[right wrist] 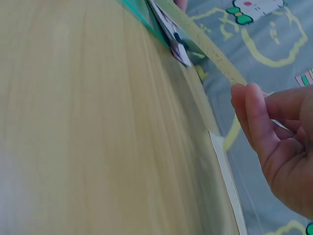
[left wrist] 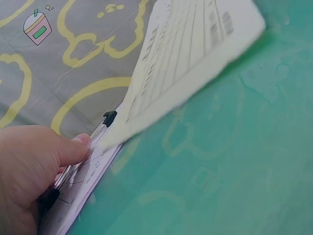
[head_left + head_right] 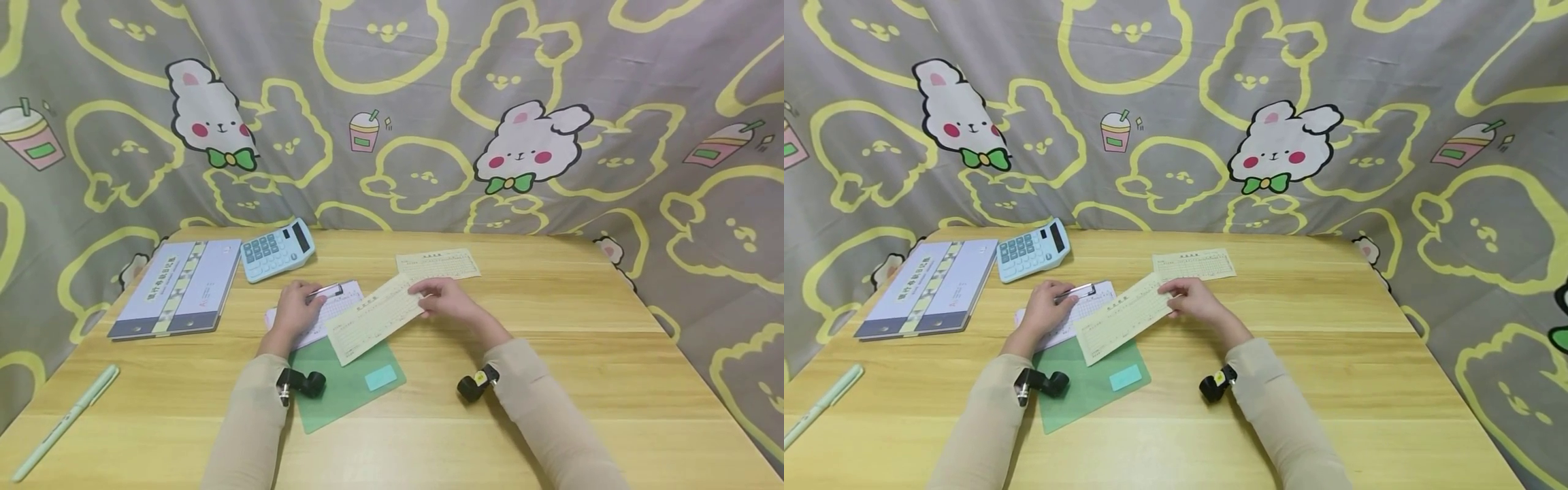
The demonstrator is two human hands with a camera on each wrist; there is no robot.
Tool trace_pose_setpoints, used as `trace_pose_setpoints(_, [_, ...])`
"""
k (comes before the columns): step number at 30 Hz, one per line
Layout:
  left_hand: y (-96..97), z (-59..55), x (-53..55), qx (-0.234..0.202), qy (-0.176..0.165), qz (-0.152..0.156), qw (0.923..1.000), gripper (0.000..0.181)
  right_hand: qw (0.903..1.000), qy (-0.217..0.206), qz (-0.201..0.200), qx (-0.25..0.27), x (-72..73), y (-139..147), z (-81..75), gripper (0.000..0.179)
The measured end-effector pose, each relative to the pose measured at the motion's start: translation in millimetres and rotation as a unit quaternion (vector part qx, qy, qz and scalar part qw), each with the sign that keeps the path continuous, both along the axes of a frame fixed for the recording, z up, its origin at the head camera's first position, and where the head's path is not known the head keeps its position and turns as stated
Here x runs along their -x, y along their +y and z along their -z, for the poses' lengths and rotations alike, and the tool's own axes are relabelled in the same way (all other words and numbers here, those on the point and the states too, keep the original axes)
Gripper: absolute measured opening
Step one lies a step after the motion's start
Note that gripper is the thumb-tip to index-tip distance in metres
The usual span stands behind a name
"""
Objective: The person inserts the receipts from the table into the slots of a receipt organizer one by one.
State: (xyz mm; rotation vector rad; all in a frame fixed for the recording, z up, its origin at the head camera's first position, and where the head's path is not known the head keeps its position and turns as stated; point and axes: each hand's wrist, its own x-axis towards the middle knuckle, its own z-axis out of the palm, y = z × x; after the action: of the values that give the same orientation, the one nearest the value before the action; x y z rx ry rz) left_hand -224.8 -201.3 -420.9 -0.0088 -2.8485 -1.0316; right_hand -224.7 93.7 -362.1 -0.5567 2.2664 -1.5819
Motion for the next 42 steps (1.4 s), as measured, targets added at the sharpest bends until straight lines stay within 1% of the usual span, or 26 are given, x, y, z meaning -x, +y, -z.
trace_pose_setpoints(6, [0.4, -1.0, -0.3, 0.0, 0.001, 0.002, 1.0, 0.033, 0.9993, 0.024, -0.013, -0.026, 12.6, -15.5, 17.8, 0.029])
trace_pose_setpoints(9, [0.3, -1.3, 0.6, 0.002, 0.006, 0.005, 1.0, 0.033, 0.9987, 0.028, -0.019, -0.038, 13.2, -24.2, 17.3, 0.03])
trace_pose_setpoints(15, [0.9, -1.4, 1.4, 0.009, 0.004, 0.006, 0.9999, 0.033, 0.998, 0.02, -0.025, -0.054, 13.0, -39.4, 14.4, 0.029])
trace_pose_setpoints(20, [1.1, -1.3, 0.9, 0.006, 0.003, 0.004, 1.0, 0.033, 0.9983, 0.013, -0.031, -0.048, 12.0, -48.6, 15.6, 0.029])
trace_pose_setpoints(23, [0.8, -0.7, 0.6, 0.013, 0.009, 0.008, 0.9998, 0.033, 0.9989, -0.001, -0.022, -0.042, 11.9, -52.3, 18.6, 0.028])
trace_pose_setpoints(28, [0.0, -0.2, 0.3, 0.039, 0.027, 0.018, 0.9987, 0.033, 0.9992, -0.028, -0.001, -0.027, 11.6, -56.8, 24.1, 0.027])
trace_pose_setpoints(32, [-0.5, -1.0, -0.6, 0.053, 0.031, 0.022, 0.9978, 0.033, 0.9981, -0.058, 0.016, -0.011, 10.3, -62.0, 27.4, 0.027])
trace_pose_setpoints(35, [-0.4, -1.9, -1.4, 0.058, 0.032, 0.022, 0.9976, 0.033, 0.996, -0.083, 0.033, 0.008, 8.0, -66.8, 29.2, 0.027])
trace_pose_setpoints(40, [0.2, -2.9, -1.7, 0.064, 0.045, 0.024, 0.9966, 0.032, 0.9897, -0.121, 0.061, 0.045, 4.4, -74.7, 33.9, 0.028])
trace_pose_setpoints(42, [0.4, -3.0, -1.6, 0.065, 0.05, 0.025, 0.9963, 0.032, 0.9875, -0.131, 0.07, 0.052, 3.7, -77.5, 36.1, 0.028])
